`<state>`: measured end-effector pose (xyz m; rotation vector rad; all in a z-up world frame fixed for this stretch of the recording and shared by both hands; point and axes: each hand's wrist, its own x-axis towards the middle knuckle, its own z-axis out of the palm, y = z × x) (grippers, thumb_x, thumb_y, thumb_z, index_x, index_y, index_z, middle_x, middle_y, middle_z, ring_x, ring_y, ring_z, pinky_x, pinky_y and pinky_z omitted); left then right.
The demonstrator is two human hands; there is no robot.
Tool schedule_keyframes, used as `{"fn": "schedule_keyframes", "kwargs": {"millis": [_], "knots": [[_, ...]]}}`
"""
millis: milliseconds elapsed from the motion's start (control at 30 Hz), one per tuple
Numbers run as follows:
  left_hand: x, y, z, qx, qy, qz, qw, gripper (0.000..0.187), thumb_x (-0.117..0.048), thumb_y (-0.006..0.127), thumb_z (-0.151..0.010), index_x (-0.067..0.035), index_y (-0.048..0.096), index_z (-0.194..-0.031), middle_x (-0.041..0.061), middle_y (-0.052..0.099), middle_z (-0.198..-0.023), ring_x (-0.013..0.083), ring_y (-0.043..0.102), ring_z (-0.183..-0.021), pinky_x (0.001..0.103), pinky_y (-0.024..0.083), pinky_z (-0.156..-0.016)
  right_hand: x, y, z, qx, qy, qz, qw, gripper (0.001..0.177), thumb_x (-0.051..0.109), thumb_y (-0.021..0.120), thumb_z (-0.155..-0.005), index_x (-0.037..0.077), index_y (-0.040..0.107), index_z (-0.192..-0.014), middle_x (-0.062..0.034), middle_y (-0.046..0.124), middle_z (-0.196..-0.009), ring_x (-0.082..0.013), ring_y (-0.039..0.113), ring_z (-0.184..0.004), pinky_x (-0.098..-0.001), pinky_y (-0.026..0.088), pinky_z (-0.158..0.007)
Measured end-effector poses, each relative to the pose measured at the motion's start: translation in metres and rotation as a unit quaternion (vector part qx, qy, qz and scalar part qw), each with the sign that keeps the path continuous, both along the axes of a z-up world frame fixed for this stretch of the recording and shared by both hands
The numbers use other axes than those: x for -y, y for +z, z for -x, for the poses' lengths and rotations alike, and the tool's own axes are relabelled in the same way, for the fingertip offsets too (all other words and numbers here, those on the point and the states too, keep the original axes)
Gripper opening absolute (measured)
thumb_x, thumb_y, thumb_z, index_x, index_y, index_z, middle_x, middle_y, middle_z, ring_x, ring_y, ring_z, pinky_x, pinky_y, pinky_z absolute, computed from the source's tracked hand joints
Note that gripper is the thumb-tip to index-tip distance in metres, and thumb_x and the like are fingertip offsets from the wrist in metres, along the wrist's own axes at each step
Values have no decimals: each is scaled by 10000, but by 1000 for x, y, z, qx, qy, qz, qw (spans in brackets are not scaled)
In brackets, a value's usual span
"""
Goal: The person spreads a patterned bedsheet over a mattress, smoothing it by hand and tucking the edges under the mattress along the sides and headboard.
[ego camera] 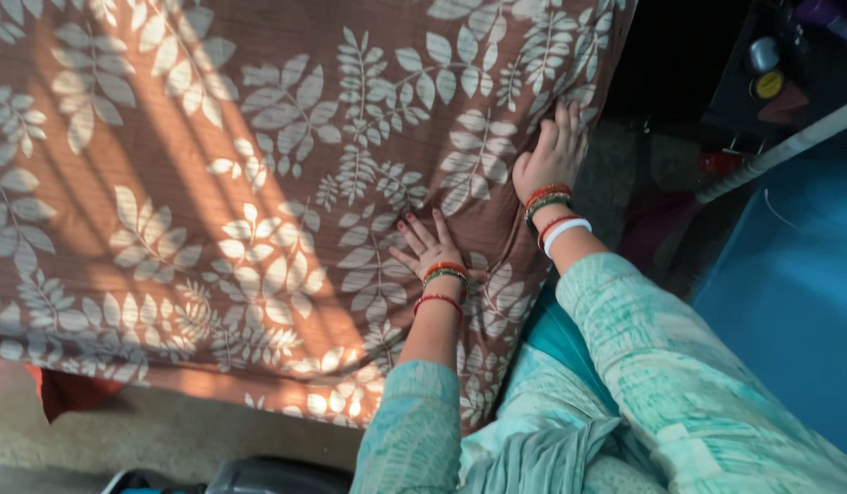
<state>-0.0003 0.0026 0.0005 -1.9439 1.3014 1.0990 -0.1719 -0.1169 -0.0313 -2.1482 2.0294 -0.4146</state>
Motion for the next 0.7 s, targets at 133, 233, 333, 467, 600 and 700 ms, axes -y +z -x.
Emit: {"fn": "schedule_keyframes", "kwargs": {"millis": [133, 233, 333, 467, 600, 700], "knots": [[4, 3, 1, -3, 8, -21, 1000, 1706, -735, 923, -425, -222, -170, -1631, 294, -248, -1663, 466, -258, -1525, 752, -78, -1147, 2, 4, 1, 0, 13, 8, 1000, 470, 46, 583, -846, 7, 485, -1304, -229, 378, -1617, -413, 258, -1565, -634, 248, -1234], [0, -6, 2, -5, 5, 15, 1000, 1701, -725, 926, -419, -219, -154, -1633, 301, -224, -1661, 473, -244, -1520, 759, -80, -1142, 5, 6, 0, -17, 14, -8, 1000, 472, 57, 589, -829, 12, 486, -1287, -244, 374, -1611, -429, 253, -1552, -651, 256, -1197], [-12, -14, -3, -18, 14, 30, 999, 1706, -737, 919, -404, -218, -135, -1640, 307, -203, -1664, 490, -235, -1523, 778, -74, -1132, 7, 8, 3, -16, 24, -15, 999, 462, 80, 605, -869, 1, 478, -1306, -252, 366, -1612, -433, 250, -1561, -658, 273, -1195], [-11, -18, -5, -15, 15, 31, 999, 1730, -755, 916, -373, -198, -104, -1653, 304, -168, -1672, 473, -204, -1535, 774, -71, -1142, 5, 6, 1, -28, 35, 2, 999, 483, 127, 609, -845, 0, 478, -1293, -253, 366, -1584, -438, 247, -1537, -672, 275, -1164], [-13, -14, -3, 0, 16, 44, 999, 1714, -755, 914, -353, -214, -62, -1655, 303, -139, -1678, 476, -177, -1542, 771, -58, -1140, 8, 1, 2, -41, 35, -36, 998, 489, 154, 593, -845, 6, 472, -1295, -239, 371, -1586, -440, 242, -1543, -673, 274, -1163], [-10, -13, 1, 9, 19, 70, 997, 1720, -739, 924, -336, -221, -44, -1660, 296, -123, -1684, 473, -163, -1548, 763, -53, -1144, 9, 3, 7, -35, 48, -27, 998, 487, 164, 583, -850, 6, 470, -1297, -241, 369, -1584, -438, 234, -1545, -670, 275, -1161]]}}
